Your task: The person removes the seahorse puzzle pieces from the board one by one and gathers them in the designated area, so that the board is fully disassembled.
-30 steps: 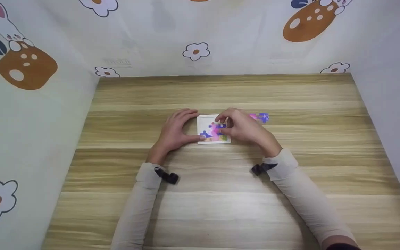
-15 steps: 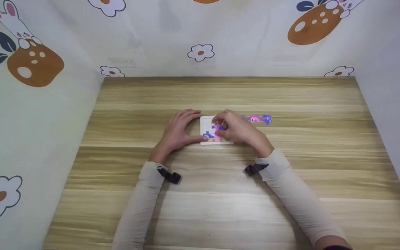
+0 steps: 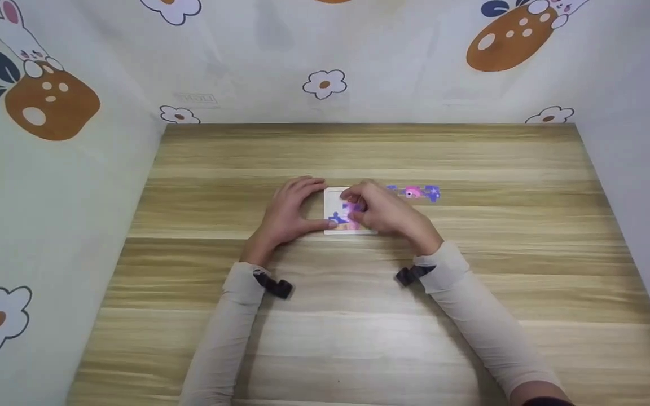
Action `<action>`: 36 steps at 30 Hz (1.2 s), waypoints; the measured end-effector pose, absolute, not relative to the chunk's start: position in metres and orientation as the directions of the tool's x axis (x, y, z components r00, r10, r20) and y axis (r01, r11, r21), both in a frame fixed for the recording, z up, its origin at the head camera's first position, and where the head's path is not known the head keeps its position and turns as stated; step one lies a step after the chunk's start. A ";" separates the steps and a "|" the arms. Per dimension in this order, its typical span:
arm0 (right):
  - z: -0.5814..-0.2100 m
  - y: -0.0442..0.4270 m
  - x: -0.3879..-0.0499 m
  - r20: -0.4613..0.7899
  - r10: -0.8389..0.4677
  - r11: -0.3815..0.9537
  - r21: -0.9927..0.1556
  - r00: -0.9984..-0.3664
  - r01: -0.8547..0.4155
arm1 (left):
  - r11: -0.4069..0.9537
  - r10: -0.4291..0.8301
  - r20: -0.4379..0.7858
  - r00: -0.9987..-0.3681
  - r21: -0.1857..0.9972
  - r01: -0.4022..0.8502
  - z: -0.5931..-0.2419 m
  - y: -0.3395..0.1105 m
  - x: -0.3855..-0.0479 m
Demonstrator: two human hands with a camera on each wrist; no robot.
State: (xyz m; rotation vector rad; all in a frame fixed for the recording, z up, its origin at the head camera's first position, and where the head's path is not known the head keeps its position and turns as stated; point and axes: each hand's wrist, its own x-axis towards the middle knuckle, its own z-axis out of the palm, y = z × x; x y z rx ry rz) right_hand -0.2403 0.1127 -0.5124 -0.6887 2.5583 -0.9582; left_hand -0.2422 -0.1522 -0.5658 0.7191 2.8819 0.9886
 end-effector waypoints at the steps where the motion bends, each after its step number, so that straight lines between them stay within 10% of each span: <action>1: -0.513 0.113 -0.241 -0.129 -0.543 0.657 -0.680 -0.830 -0.325 | 0.694 0.427 0.135 -0.894 0.584 0.420 -0.566 -0.152 -0.242; 36: -0.520 0.115 -0.243 -0.003 -0.590 0.540 -0.745 -0.807 -0.392 | 0.696 0.422 0.111 -0.900 0.597 0.400 -0.564 -0.151 -0.241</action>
